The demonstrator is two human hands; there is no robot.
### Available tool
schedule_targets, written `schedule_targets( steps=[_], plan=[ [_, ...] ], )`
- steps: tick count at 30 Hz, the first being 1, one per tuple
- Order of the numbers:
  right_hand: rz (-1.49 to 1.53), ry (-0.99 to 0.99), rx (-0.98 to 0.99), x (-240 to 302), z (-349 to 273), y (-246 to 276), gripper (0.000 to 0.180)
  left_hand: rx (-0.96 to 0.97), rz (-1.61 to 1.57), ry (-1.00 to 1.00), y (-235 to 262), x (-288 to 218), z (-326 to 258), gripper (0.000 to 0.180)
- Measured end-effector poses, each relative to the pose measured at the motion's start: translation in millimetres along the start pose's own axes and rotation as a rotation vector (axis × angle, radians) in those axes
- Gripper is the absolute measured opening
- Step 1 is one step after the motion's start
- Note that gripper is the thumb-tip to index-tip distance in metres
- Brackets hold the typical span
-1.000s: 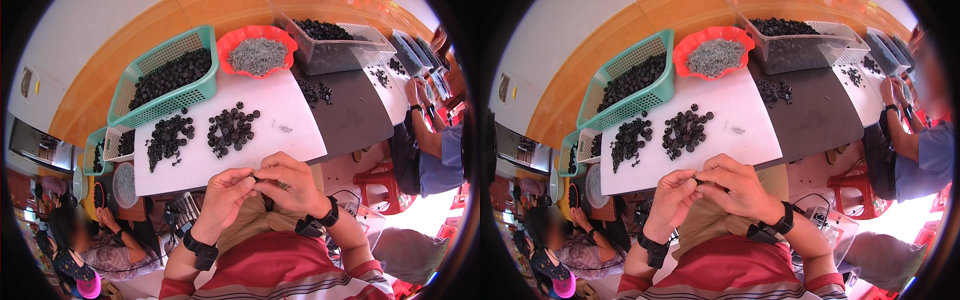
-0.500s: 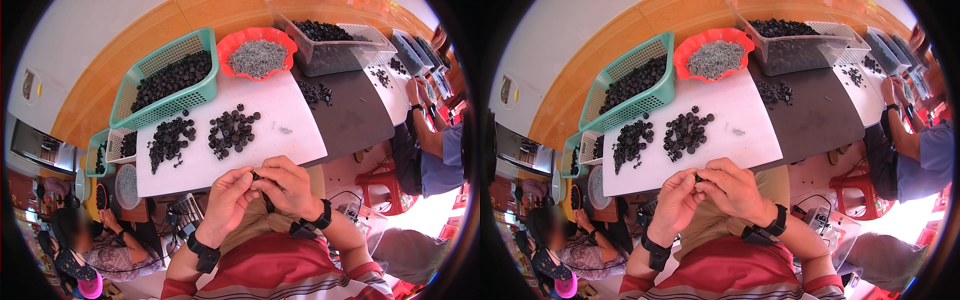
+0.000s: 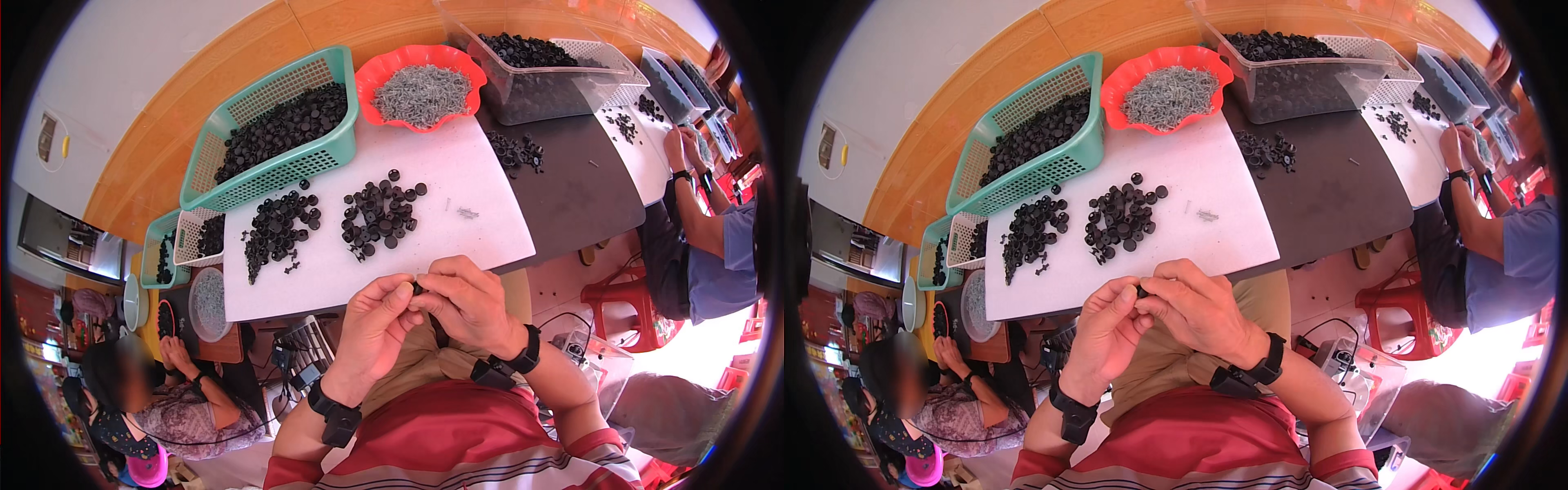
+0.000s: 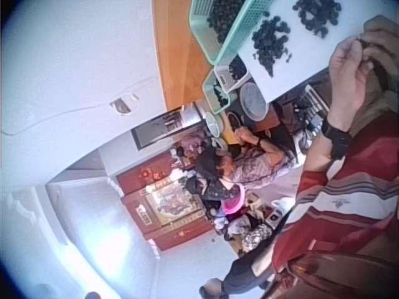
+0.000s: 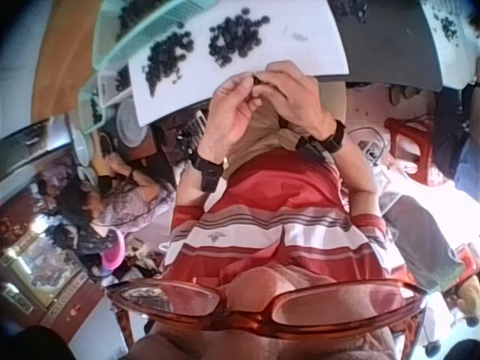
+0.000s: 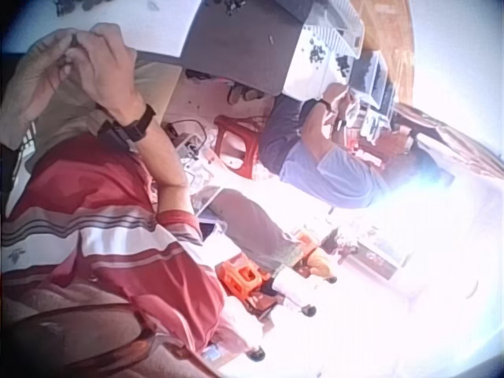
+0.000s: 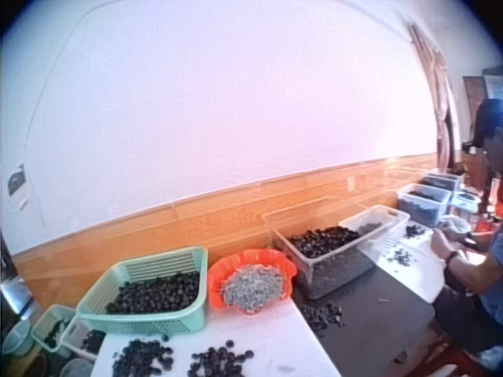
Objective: Manually assembling small black plastic components by inserting pins or joining parts together at a workbench.
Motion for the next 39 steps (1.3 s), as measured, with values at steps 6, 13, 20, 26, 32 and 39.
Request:
schedule_targets(
  steps=[6, 13, 20, 26, 32, 39],
  plan=[
    [-0.064, 0.009, 0.068, 0.3, -0.2, -3.4, 0.028, -0.008, 0.037, -0.009, -0.9, -1.3, -2.8, 0.019],
    [-0.049, -0.071, 0.086, -8.6, -6.4, 6.1, 0.029, -0.29, 1.047, -0.339, 3.2, -37.5, -14.5, 0.021],
    [0.002, -0.099, 0.06, -9.3, -5.9, 12.4, 0.028, -0.366, 1.855, -0.694, -9.4, -73.9, 1.3, 0.022],
    [0.026, -0.118, 0.069, -5.0, -7.0, 14.8, 0.03, -0.354, 2.024, -0.565, -8.0, -75.2, 13.7, 0.02],
    [0.062, -0.141, 0.046, -5.9, -8.6, 16.6, 0.029, -0.297, 2.02, -0.64, -15.0, -74.1, 11.6, 0.017],
    [0.18, -0.211, 0.014, -9.6, -8.7, 17.9, 0.023, -0.218, 1.515, -0.674, -15.6, -74.0, -3.1, 0.013]
  ],
)
Point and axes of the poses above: each hand's wrist, its own z-axis towards the middle knuckle, its own y-axis out of the back of the hand, x = y × z, the point moved 6 cm from there along z, towards the middle knuckle, and after that the axes turned 9 degrees about x, right-handed, at the moved point
